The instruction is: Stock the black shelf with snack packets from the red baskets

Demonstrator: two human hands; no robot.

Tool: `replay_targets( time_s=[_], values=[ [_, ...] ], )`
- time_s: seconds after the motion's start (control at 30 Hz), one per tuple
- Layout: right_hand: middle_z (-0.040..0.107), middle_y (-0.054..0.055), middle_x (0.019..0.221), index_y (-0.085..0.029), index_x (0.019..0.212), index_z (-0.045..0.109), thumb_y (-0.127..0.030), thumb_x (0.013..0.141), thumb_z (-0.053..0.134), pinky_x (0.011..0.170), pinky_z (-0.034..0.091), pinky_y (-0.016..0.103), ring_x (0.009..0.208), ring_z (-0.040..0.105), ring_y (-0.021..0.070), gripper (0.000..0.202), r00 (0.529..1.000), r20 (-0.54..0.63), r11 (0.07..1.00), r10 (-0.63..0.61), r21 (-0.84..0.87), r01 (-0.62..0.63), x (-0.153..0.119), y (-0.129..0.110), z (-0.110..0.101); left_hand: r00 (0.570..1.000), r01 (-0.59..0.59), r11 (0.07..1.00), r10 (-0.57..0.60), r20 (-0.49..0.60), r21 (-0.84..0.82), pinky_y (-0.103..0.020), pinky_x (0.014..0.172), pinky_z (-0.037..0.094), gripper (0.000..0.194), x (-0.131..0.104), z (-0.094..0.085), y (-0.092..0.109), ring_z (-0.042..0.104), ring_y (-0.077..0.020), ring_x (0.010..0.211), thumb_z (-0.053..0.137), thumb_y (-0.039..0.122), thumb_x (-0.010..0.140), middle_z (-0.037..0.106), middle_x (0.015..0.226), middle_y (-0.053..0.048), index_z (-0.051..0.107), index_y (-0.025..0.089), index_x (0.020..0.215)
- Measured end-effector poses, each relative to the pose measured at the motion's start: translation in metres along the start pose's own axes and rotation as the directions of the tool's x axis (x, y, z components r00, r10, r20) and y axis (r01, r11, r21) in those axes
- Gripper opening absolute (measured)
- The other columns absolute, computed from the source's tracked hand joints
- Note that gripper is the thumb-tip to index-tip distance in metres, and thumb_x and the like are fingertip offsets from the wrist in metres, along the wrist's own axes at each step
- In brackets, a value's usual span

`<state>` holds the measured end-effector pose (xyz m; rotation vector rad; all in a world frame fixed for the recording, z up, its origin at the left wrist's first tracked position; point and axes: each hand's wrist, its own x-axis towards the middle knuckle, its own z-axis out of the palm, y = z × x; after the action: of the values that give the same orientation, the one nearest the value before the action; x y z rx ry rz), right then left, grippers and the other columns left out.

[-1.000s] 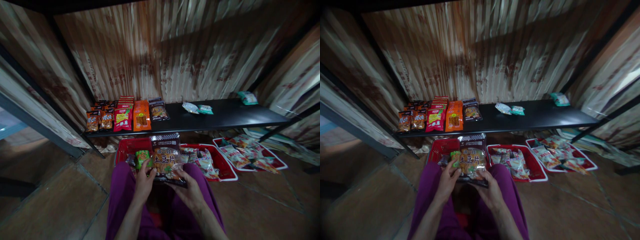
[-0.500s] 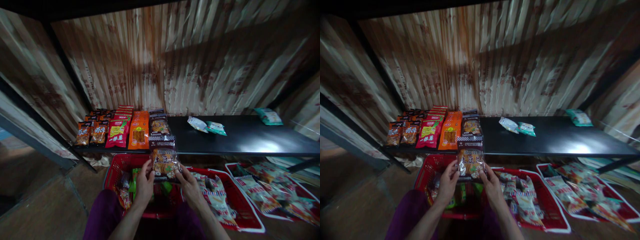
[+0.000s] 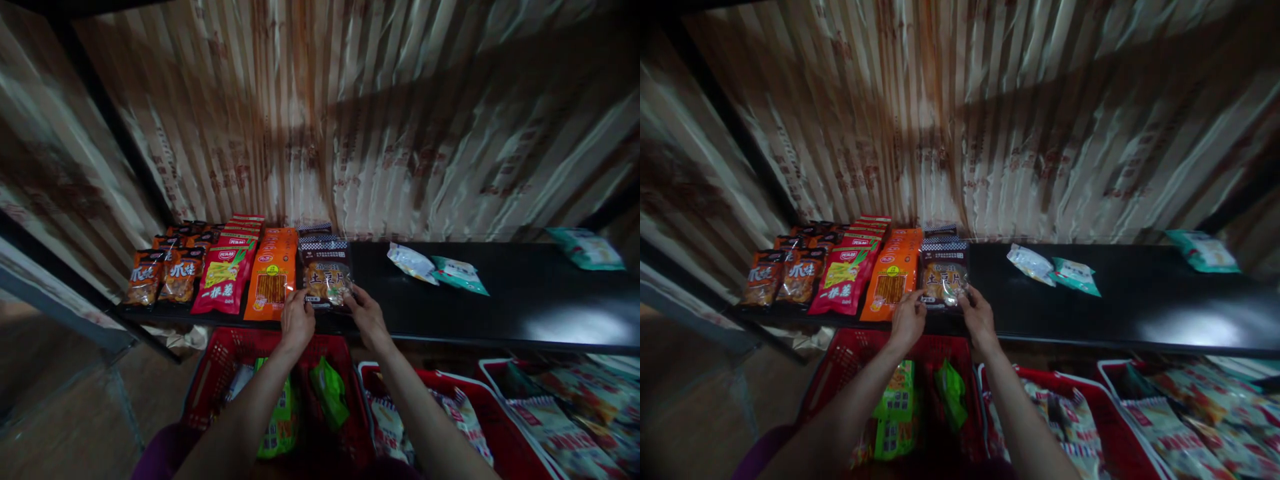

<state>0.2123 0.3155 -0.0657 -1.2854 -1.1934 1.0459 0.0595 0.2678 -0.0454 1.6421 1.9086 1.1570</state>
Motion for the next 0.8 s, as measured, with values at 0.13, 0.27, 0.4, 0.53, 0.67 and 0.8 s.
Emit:
replay_targets(
  time_s=[0.13,0.27,0.4,0.53,0.67,0.8],
  values=[
    [0.070,0.011,0.106,-0.016,0.108,0.064,-0.043,0.074,0.055,0.094,0.043,0.044,0.102,0.062,0.0282,0.045,0.994,-0.067,0.956,-0.088,-0.284,0.065,0.009,0.015,-0.002,1.000,-0.007,0.992,0.005,0.017,0.126,-0.037,0.098,0.044,0.041,0.001,0.008,-0.003,0.057,-0.0225,0.108,0.044,0.010,0.080,0.060,0.117,-0.014,0.058,0.015,0.118],
    [0.069,0.012,0.106,-0.017,0.112,0.062,-0.039,0.075,0.053,0.093,0.043,0.044,0.103,0.062,0.0289,0.044,0.985,-0.101,0.890,-0.142,-0.448,0.082,0.007,0.020,-0.003,0.999,-0.003,0.982,-0.004,0.033,0.188,-0.038,0.098,0.043,0.043,-0.007,0.014,-0.002,0.053,-0.0244,0.113,0.044,0.012,0.080,0.057,0.121,-0.015,0.055,0.014,0.121],
    [0.069,0.012,0.105,-0.018,0.118,0.059,-0.040,0.078,0.051,0.090,0.046,0.042,0.099,0.063,0.0275,0.046,0.973,-0.066,0.818,-0.222,-0.555,0.149,0.002,0.022,-0.004,0.998,-0.059,0.969,0.061,-0.002,0.239,-0.042,0.105,0.036,0.047,-0.016,0.017,-0.002,0.046,-0.0281,0.122,0.043,0.013,0.080,0.050,0.131,-0.018,0.052,0.009,0.126],
    [0.065,0.016,0.112,-0.013,0.124,0.055,-0.044,0.076,0.055,0.090,0.046,0.045,0.100,0.063,0.0291,0.057,0.979,-0.065,0.847,-0.194,-0.515,0.134,0.006,0.026,-0.008,0.989,-0.125,0.966,0.139,-0.048,0.225,-0.048,0.110,0.028,0.054,-0.017,0.021,-0.003,0.033,-0.0312,0.133,0.044,0.014,0.080,0.039,0.143,-0.018,0.044,0.008,0.133],
    [0.058,0.017,0.125,-0.011,0.128,0.052,-0.050,0.072,0.060,0.096,0.043,0.043,0.110,0.059,0.0295,0.069,0.990,-0.080,0.929,-0.118,-0.361,0.082,0.016,0.026,-0.013,0.973,-0.219,0.953,0.231,-0.032,0.207,-0.051,0.113,0.022,0.053,-0.014,0.030,-0.006,0.015,-0.0310,0.142,0.044,0.018,0.082,0.024,0.152,-0.017,0.043,0.009,0.134],
    [0.048,0.014,0.139,-0.015,0.138,0.042,-0.061,0.075,0.054,0.105,0.037,0.042,0.123,0.050,0.0299,0.079,0.996,-0.090,0.965,-0.015,-0.263,-0.009,0.034,0.014,-0.015,0.954,-0.277,0.935,0.295,-0.052,0.220,-0.052,0.113,0.020,0.050,-0.007,0.036,-0.006,0.010,-0.0291,0.143,0.042,0.023,0.086,0.022,0.153,-0.015,0.042,0.013,0.135]
  ],
)
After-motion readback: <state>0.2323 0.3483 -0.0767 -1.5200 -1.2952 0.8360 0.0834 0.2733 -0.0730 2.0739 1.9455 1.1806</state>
